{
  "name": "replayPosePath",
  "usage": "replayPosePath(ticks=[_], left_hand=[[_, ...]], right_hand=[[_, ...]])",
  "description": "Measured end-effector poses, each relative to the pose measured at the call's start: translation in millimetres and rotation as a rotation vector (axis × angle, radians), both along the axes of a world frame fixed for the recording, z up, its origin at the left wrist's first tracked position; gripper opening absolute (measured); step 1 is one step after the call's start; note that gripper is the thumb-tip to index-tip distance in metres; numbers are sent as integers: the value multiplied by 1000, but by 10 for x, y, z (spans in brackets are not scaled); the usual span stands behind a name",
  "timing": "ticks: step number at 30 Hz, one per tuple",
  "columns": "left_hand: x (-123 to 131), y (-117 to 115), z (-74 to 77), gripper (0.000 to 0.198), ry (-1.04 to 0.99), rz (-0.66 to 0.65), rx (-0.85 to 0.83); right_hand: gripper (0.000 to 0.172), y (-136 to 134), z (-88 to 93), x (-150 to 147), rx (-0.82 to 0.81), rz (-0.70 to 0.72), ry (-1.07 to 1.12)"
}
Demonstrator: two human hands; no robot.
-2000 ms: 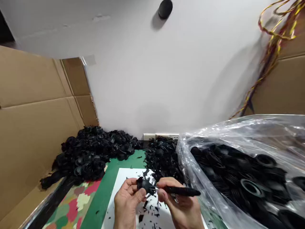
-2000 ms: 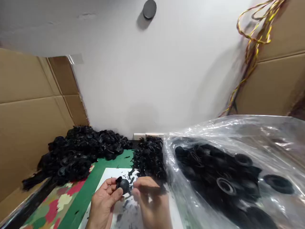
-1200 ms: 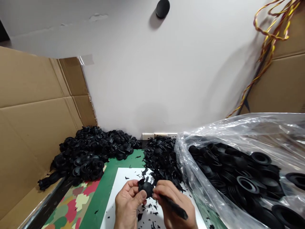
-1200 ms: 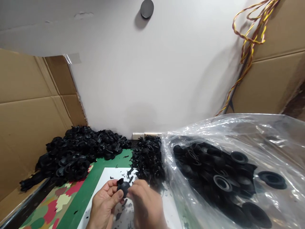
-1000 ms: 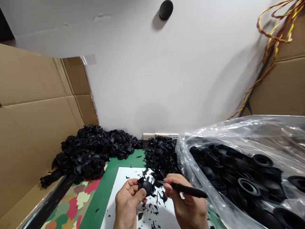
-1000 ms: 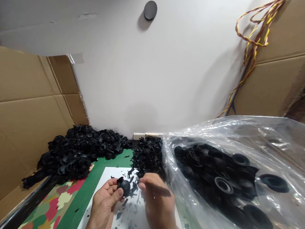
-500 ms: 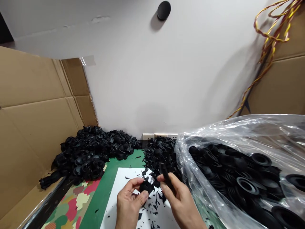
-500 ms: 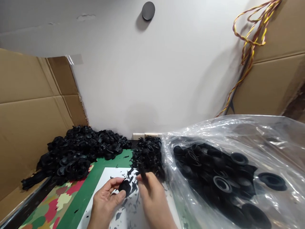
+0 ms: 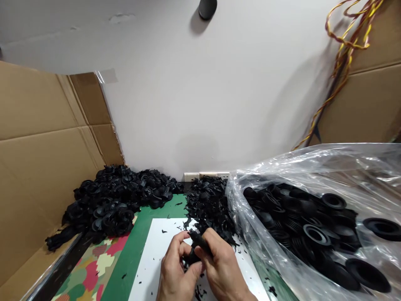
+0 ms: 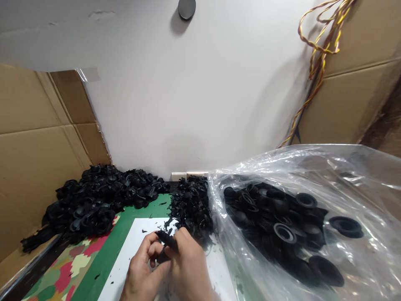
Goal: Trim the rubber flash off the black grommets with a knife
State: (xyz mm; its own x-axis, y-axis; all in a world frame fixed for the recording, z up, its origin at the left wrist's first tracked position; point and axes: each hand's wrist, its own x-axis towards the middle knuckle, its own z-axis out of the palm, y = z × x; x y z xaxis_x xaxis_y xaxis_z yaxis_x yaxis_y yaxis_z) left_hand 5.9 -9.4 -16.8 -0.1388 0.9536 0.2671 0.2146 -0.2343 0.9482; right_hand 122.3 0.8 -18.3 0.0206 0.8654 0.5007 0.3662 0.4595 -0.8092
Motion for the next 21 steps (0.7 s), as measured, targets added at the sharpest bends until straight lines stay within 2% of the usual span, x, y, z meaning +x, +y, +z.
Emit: replayPosePath(ticks=[5,13,16,19,21], left_hand=[[-5,-26,79,33,-111,-46,-45],[3,-15,163,28,-212,-84,-38],[6,-56,170,28,-217,-111,-30],[16,-112,162,34,-292,-199,-121],[23,-112,160,39,-338,-239,-132]], right_hand=[[18,41,53,-36,-110,-65,58],[20,28,159,-99,-14,-148,84],[20,84,169,-4,-69,-190,154],[19,192,162,205,-158,-316,245],[20,243,156,313,-182,-349,267]])
